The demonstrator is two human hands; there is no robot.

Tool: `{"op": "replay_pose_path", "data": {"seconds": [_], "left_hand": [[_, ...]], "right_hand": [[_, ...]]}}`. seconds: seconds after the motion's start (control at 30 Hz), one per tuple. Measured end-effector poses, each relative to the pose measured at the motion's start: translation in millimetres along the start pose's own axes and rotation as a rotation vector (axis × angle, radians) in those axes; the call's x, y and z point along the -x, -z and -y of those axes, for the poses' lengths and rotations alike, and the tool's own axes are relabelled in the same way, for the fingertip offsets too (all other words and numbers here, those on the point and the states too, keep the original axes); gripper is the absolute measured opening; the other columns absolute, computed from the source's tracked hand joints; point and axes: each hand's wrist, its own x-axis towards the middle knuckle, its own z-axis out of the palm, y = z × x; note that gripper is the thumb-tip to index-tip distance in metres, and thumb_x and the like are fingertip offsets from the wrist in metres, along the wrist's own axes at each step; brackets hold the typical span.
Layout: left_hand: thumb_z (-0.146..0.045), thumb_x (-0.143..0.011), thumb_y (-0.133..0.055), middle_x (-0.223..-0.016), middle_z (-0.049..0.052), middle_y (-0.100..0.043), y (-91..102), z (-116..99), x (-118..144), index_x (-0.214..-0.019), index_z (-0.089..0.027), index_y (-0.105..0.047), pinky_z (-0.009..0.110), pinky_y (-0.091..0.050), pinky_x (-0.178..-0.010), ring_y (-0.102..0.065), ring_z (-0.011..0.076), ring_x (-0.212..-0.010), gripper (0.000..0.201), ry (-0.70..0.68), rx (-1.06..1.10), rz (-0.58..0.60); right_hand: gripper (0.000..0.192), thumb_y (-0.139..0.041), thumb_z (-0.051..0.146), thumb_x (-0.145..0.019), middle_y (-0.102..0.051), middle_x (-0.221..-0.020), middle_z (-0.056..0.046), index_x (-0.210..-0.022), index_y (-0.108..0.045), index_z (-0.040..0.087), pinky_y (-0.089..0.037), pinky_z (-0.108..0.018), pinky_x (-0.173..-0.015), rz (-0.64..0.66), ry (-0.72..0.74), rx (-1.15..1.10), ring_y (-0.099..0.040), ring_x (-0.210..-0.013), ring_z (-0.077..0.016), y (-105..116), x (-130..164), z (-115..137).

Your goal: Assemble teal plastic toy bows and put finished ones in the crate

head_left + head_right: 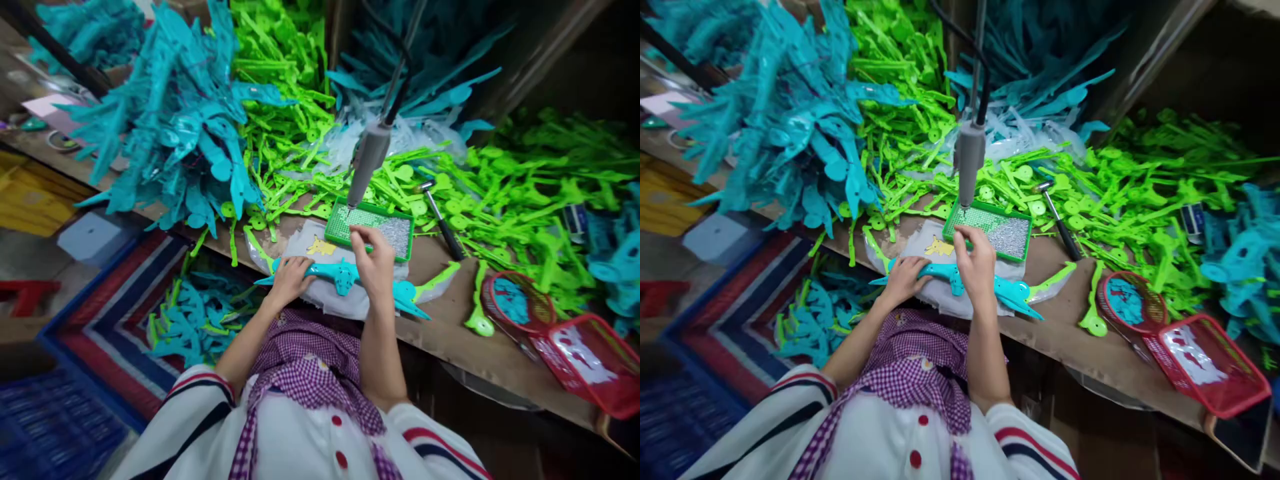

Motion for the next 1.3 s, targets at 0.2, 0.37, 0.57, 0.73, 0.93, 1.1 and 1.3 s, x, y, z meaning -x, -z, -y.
{"op": "replay_pose_path", "data": {"seconds": [0.2, 0.37, 0.57, 0.73, 0.93, 1.1, 1.3], "left_hand": [[-0.029, -0.090, -0.068, -0.120, 0.009, -0.069, -3.1, -4.4, 20.4, -0.121, -0.022, -0.066, 0.042, -0.038, -0.099, -0.061, 0.0275, -0.115, 0.032, 0.051, 0.033, -0.181], [-0.026, -0.088, -0.068, -0.111, 0.008, -0.072, -9.1, -0.8, 23.7, -0.109, -0.023, -0.071, 0.041, -0.037, -0.097, -0.063, 0.0276, -0.109, 0.021, 0.046, 0.046, -0.401], [-0.027, -0.087, -0.067, -0.105, 0.009, -0.071, -9.3, 5.5, 18.7, -0.103, -0.021, -0.071, 0.040, -0.036, -0.094, -0.063, 0.0280, -0.103, 0.017, 0.001, 0.011, -0.498], [-0.026, -0.084, -0.066, -0.104, 0.010, -0.069, 3.6, 4.9, 22.2, -0.099, -0.022, -0.069, 0.041, -0.035, -0.093, -0.060, 0.0293, -0.101, 0.016, -0.002, -0.026, -0.423], [-0.028, -0.085, -0.064, -0.103, 0.012, -0.064, -2.8, 7.1, 11.1, -0.093, -0.021, -0.069, 0.048, -0.029, -0.097, -0.056, 0.0313, -0.103, 0.012, 0.094, 0.003, -0.523], [-0.019, -0.082, -0.059, -0.096, 0.012, -0.060, -23.5, 8.8, 4.4, -0.100, -0.024, -0.075, 0.049, -0.030, -0.095, -0.055, 0.0316, -0.100, 0.024, 0.120, -0.001, -0.413], [-0.016, -0.084, -0.062, -0.114, 0.014, -0.063, 0.4, 1.2, 8.6, -0.121, -0.022, -0.069, 0.046, -0.037, -0.096, -0.058, 0.0318, -0.107, 0.038, -0.072, -0.095, -0.062]], "right_hand": [[0.018, -0.058, 0.031, -0.095, -0.074, -0.103, -0.005, -0.102, -0.072, 0.022, -0.053, -0.039, -0.091, -0.018, 0.056, 0.092, -0.068, -0.100, -0.0198, 33.3, 30.0, 1.0], [0.016, -0.058, 0.027, -0.095, -0.074, -0.097, -0.007, -0.101, -0.071, 0.020, -0.054, -0.040, -0.089, -0.303, -0.026, 0.330, -0.069, -0.096, -0.0206, 82.5, 89.6, -24.0], [0.029, -0.059, 0.030, -0.094, -0.066, -0.128, -0.013, -0.121, -0.067, 0.023, -0.049, -0.049, -0.105, -0.241, -0.032, 0.603, -0.062, -0.122, -0.0261, 89.5, 129.5, -51.9], [0.058, -0.065, 0.043, -0.085, -0.049, -0.145, -0.014, -0.137, -0.050, 0.026, -0.043, -0.056, -0.109, -0.756, -0.235, 0.361, -0.049, -0.136, -0.0289, 116.4, 117.5, -64.2], [0.046, -0.061, 0.052, -0.081, -0.055, -0.130, -0.005, -0.118, -0.051, 0.029, -0.055, -0.039, -0.087, -0.869, -0.526, -0.289, -0.058, -0.120, -0.0204, 145.6, 60.7, -93.5], [0.042, -0.074, 0.052, -0.070, -0.058, -0.101, 0.001, -0.095, -0.055, 0.024, -0.055, -0.029, -0.069, -1.003, -0.568, -0.298, -0.060, -0.088, -0.0129, 157.5, 69.7, -105.8], [0.045, -0.087, 0.042, -0.058, -0.059, -0.082, 0.006, -0.083, -0.057, 0.020, -0.060, -0.029, -0.071, -1.018, -0.645, -0.405, -0.062, -0.075, -0.0095, 153.9, 118.8, -116.6]]}}
